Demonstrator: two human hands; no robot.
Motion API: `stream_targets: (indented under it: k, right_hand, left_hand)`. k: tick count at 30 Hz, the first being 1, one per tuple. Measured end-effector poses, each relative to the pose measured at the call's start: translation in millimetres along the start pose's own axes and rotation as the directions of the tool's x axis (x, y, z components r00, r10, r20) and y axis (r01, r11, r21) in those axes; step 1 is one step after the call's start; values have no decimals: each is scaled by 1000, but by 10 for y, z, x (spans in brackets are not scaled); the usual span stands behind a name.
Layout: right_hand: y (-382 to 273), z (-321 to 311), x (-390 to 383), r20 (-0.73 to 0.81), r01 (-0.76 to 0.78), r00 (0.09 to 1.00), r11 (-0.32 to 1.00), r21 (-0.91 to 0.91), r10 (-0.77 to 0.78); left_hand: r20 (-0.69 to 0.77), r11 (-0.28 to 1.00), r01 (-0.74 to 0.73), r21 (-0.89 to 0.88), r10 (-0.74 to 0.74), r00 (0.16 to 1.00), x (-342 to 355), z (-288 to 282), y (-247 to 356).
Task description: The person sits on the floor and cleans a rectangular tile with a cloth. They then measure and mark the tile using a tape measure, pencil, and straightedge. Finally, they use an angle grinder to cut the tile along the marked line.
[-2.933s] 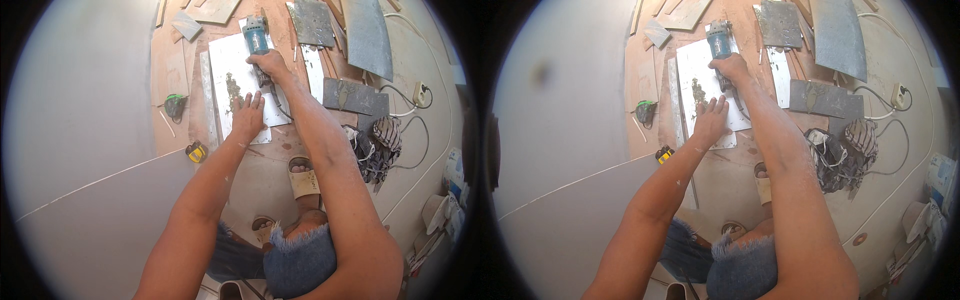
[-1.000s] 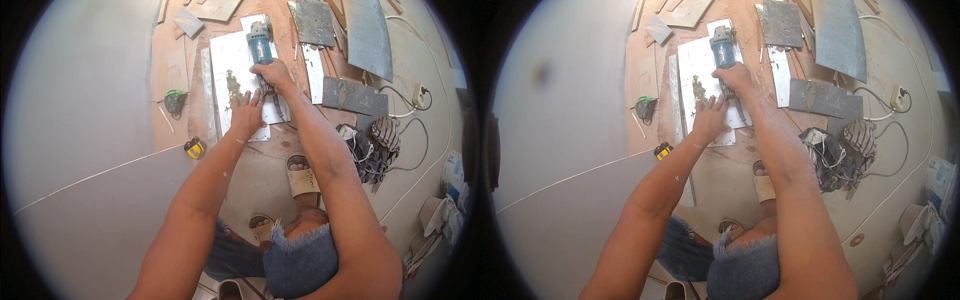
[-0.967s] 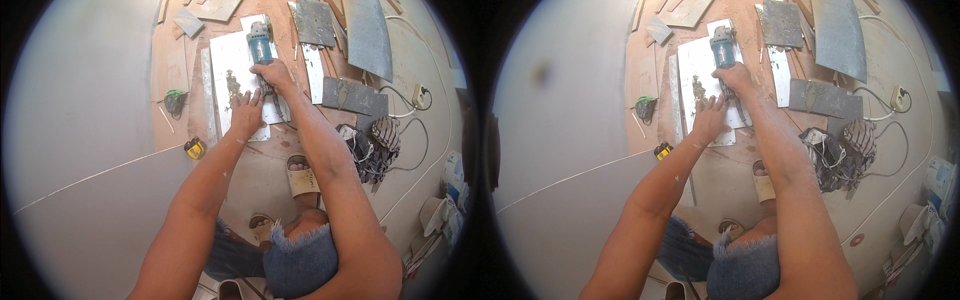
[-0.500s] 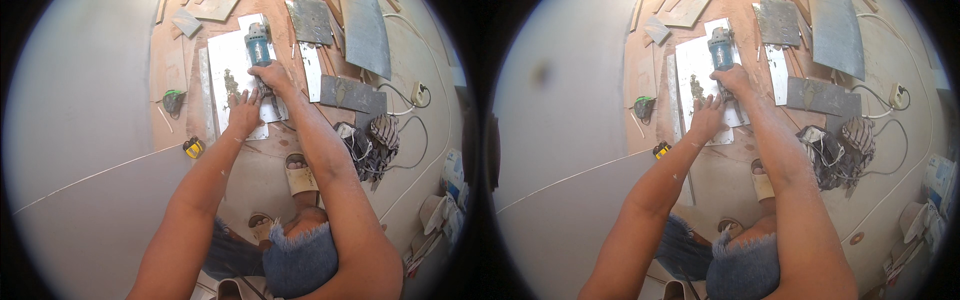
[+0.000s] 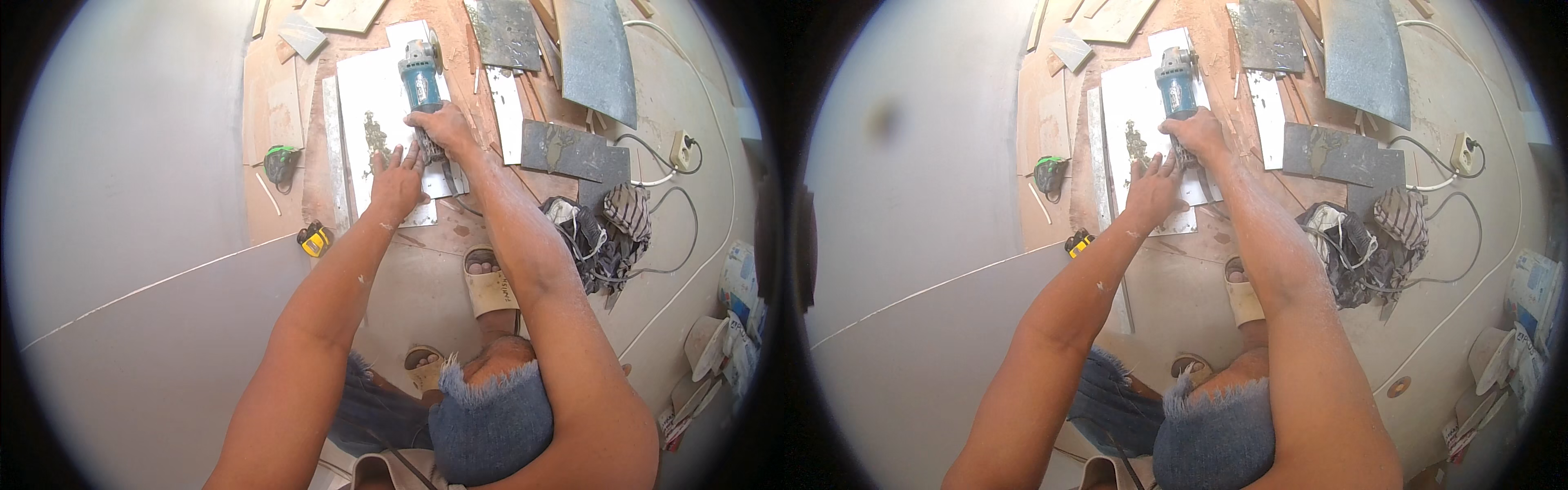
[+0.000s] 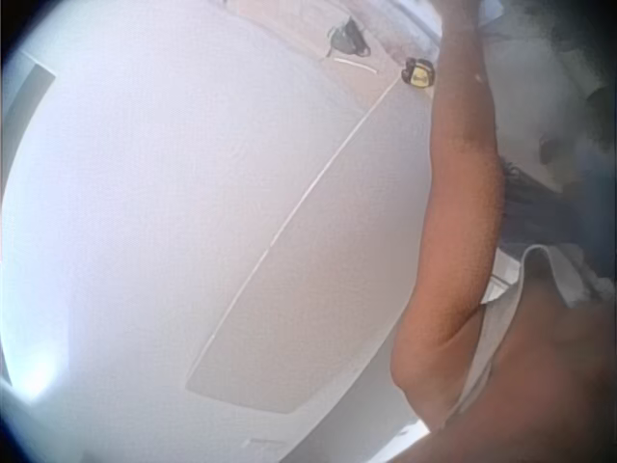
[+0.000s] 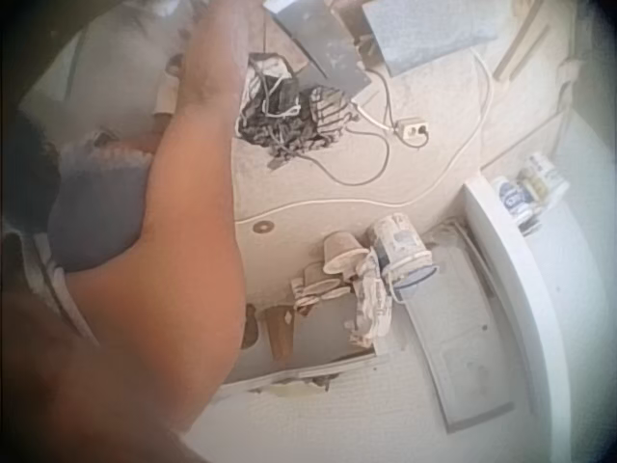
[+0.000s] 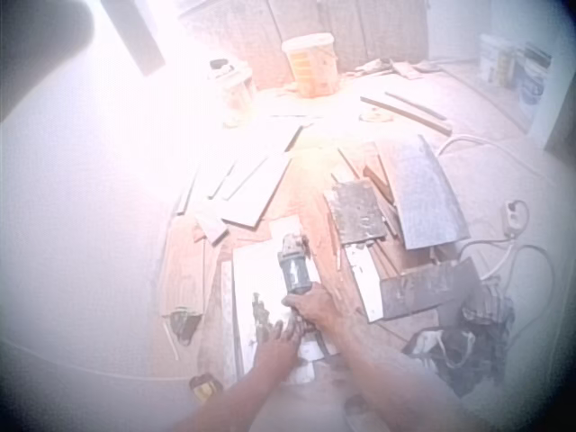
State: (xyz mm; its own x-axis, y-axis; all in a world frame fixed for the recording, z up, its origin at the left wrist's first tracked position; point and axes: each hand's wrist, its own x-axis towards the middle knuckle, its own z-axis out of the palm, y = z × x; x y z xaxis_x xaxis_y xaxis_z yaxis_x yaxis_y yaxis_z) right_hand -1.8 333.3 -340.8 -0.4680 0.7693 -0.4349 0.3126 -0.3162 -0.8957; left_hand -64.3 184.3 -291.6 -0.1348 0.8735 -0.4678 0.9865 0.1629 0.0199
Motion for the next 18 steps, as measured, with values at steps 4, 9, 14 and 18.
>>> stream_targets:
  k: [4,9,14,18]
  right_hand:
    - [-162,-14,-151,-4,-35,999,999,15,35]
    - [-89,-21,-149,1,-26,1000,1000,0,26]
    - [-39,-20,-156,-4,-17,1000,999,-33,17]
    - [-59,-7,-193,-14,-29,999,998,-54,29]
  left_hand:
    - [33,1000,18,11,-19,999,-16,-44,3]
    - [90,998,33,45,-37,995,10,-53,8]
    - [86,999,33,40,-36,996,7,-53,11]
    - [89,999,33,25,-36,995,1,-61,4]
